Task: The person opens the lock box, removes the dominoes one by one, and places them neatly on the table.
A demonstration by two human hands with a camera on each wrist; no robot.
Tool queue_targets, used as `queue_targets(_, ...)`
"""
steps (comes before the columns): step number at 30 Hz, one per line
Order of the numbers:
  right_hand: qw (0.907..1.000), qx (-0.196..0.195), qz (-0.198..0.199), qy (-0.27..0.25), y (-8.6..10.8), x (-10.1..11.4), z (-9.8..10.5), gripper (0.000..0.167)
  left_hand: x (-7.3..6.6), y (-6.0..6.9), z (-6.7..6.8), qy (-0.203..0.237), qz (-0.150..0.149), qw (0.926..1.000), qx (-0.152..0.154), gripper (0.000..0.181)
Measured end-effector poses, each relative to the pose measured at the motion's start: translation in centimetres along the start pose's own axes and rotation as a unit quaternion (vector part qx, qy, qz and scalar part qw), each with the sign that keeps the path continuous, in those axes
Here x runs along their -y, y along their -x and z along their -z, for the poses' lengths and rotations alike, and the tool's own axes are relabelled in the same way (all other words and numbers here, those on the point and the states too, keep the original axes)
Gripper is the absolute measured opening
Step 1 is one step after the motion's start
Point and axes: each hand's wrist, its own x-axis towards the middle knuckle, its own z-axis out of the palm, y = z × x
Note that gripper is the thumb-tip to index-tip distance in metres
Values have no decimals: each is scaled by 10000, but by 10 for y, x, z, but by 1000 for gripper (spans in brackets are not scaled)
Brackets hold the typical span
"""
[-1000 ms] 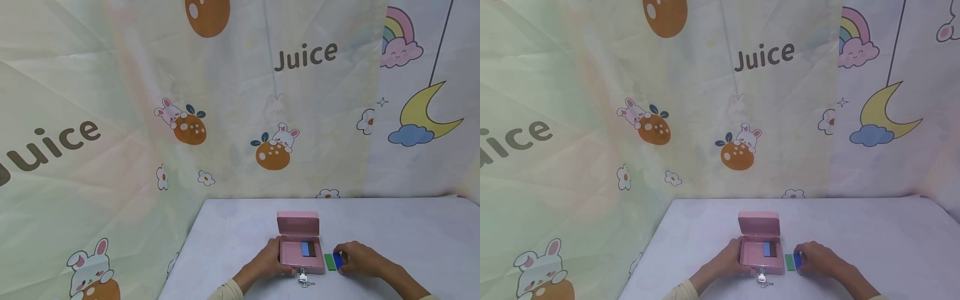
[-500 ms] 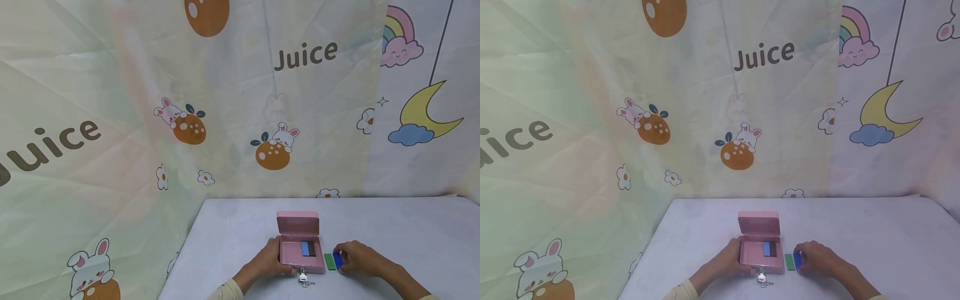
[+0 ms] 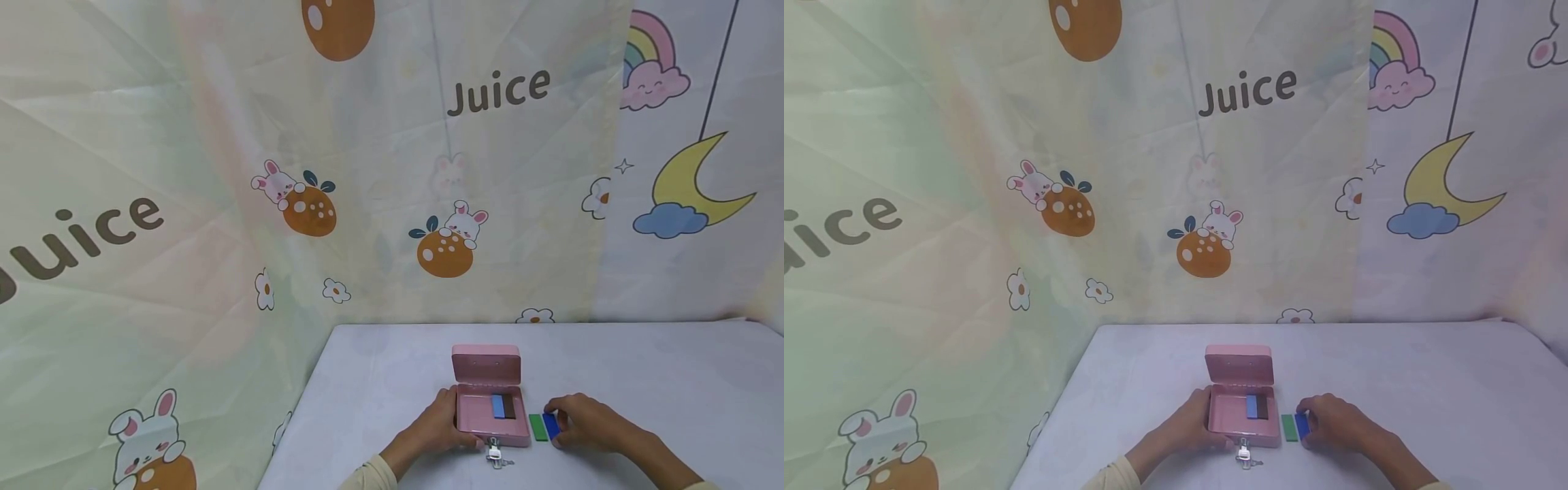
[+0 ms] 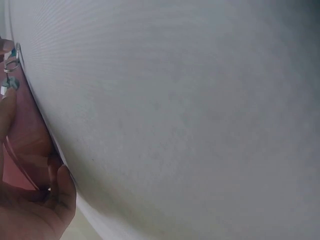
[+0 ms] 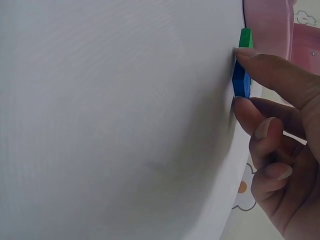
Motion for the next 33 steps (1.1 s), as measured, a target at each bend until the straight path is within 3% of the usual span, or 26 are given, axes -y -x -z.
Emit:
queue_targets(8, 10000, -54, 15, 56, 4, 8, 6, 49, 0, 1, 0, 91, -15, 10000, 19, 101)
queue_targets(23, 9992, -282, 238, 147, 10, 51, 21, 45, 0, 0, 1, 165, -60, 9998, 23, 102)
queue_targets(33, 9966, -432, 651, 247, 4, 64, 16, 46, 1, -1, 0, 154, -48, 9999, 38, 101)
